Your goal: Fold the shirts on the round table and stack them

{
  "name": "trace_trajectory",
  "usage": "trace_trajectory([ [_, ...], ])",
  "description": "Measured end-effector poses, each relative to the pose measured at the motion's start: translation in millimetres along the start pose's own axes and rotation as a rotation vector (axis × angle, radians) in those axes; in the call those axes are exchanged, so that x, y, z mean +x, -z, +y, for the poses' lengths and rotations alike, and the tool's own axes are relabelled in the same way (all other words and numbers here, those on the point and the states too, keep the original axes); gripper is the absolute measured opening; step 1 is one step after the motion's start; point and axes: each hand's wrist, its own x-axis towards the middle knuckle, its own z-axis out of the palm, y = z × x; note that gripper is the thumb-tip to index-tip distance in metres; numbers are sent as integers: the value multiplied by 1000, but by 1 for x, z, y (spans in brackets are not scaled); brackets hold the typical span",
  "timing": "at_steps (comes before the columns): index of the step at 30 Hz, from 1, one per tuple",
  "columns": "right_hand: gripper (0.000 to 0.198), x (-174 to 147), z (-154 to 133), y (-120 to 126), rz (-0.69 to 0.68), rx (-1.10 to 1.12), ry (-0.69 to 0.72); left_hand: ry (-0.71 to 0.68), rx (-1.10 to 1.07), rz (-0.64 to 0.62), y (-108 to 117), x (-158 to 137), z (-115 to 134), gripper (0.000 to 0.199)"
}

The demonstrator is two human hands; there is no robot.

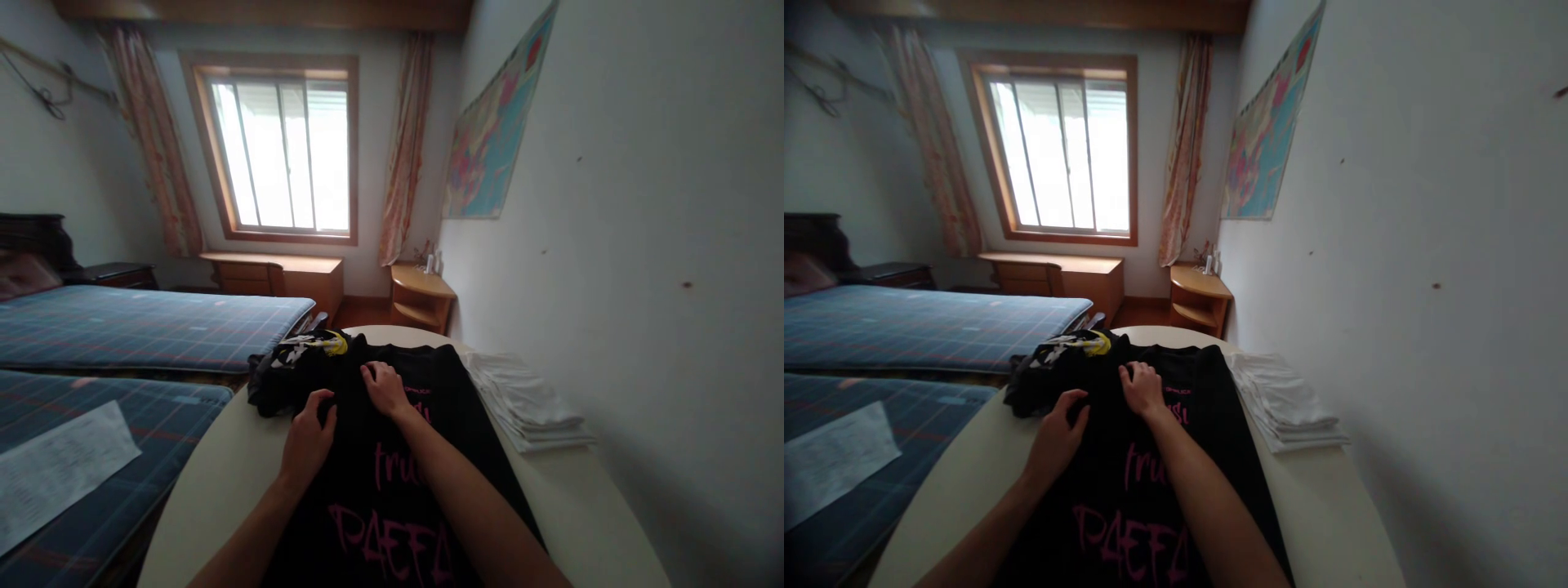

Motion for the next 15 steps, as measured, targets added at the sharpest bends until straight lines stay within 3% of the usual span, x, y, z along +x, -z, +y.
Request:
trace_trajectory([
  [8,74,26,-54,8,-13,54,-221,54,10,-32,1,-6,9,22],
  [15,54,33,-62,-4,11,34,-200,21,2,-91,0,-10,13,23],
])
